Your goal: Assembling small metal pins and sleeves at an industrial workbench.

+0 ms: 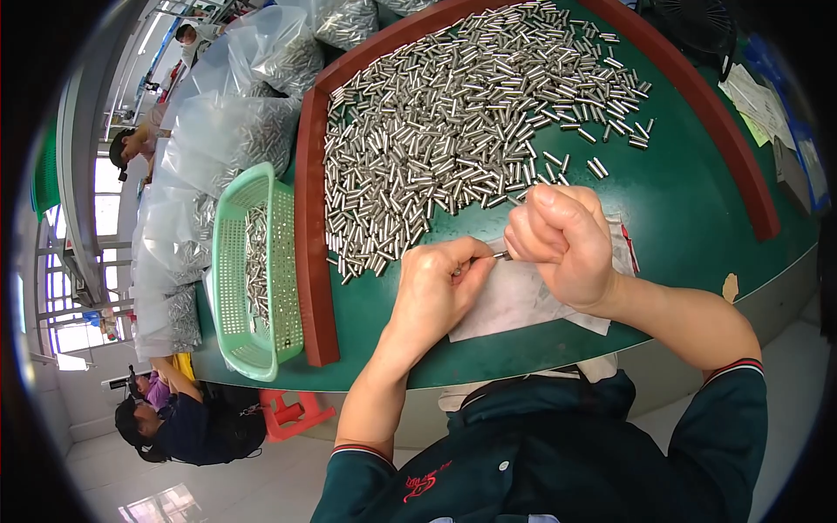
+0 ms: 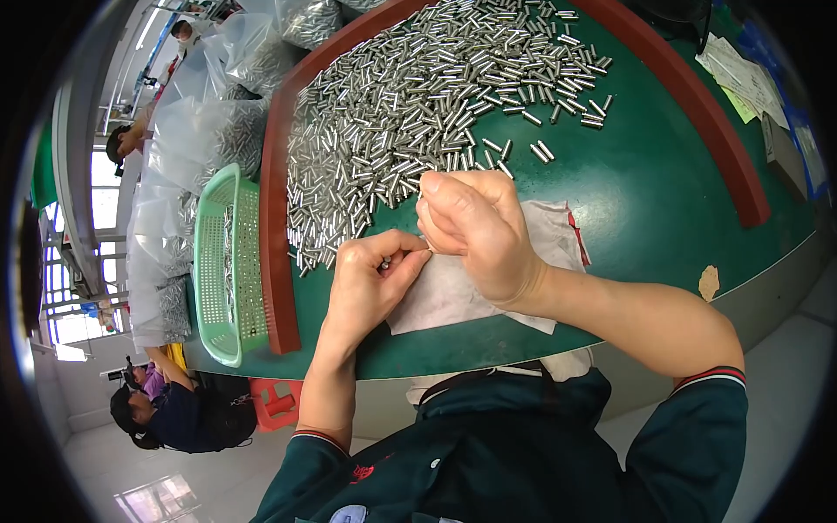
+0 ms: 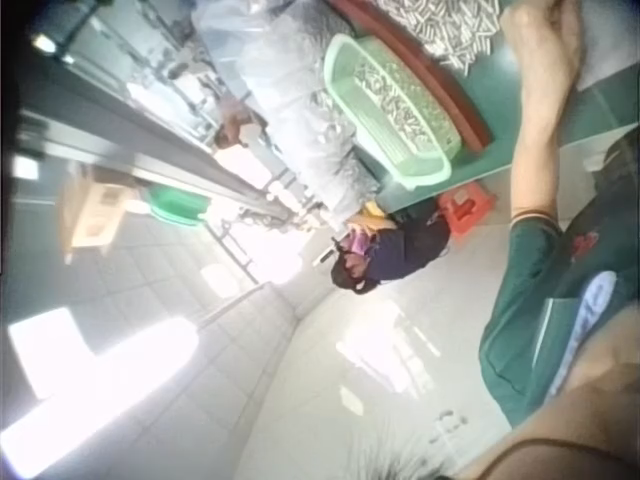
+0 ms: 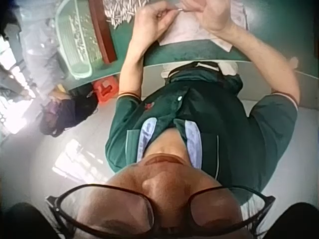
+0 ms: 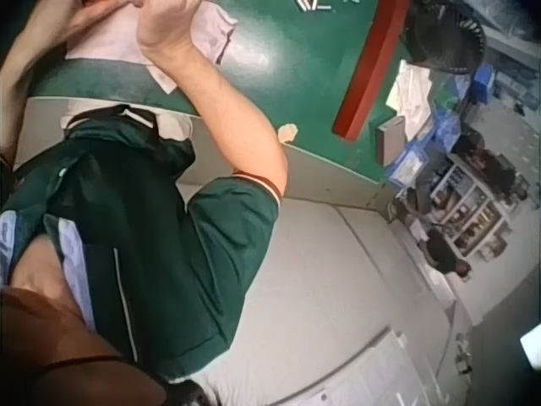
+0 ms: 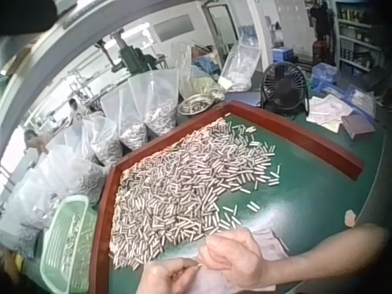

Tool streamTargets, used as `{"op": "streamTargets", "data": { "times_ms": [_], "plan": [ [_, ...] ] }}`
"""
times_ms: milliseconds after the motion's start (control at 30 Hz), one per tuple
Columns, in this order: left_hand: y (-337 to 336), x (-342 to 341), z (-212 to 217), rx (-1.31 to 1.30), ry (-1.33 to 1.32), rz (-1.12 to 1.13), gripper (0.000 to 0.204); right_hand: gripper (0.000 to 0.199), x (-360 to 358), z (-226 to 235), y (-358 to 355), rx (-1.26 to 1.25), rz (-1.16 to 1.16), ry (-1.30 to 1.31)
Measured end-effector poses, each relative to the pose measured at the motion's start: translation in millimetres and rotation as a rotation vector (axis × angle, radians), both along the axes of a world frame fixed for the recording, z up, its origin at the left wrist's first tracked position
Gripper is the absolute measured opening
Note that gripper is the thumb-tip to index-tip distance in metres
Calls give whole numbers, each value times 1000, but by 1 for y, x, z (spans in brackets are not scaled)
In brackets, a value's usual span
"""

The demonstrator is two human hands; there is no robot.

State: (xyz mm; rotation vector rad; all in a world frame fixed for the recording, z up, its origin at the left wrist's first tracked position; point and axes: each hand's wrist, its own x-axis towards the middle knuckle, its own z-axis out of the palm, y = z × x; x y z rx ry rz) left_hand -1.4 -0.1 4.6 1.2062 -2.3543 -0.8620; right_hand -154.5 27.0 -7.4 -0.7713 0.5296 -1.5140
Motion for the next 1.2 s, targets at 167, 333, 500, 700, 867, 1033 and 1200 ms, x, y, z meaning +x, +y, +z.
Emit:
{"op": "streamTargets", "data": {
  "times_ms": [167, 333, 500, 700, 867, 1033, 1200],
  "plan": [
    [-2, 1, -2, 40, 15, -3, 4, 40, 3, 0, 0, 4, 1, 11],
    [-1, 1, -2, 12, 34, -20, 5, 39, 10, 6, 2, -14, -65, 103],
    [1, -1, 1, 19, -5, -13, 4, 34, 8, 1, 0, -3, -21, 48],
    [2, 0, -6, -28, 40, -4, 5, 41, 2, 4, 0, 51, -33, 17],
    [2, 0, -5, -38, 60, -6, 5, 42, 0, 4, -1, 39, -19, 65],
    [-7, 14, 0, 613, 516, 102, 7, 42, 2, 4, -1, 44, -31, 81],
    [-19, 25, -9, 1215, 1050, 34, 6, 40, 1, 4, -1, 53, 3, 62]
  ]
}}
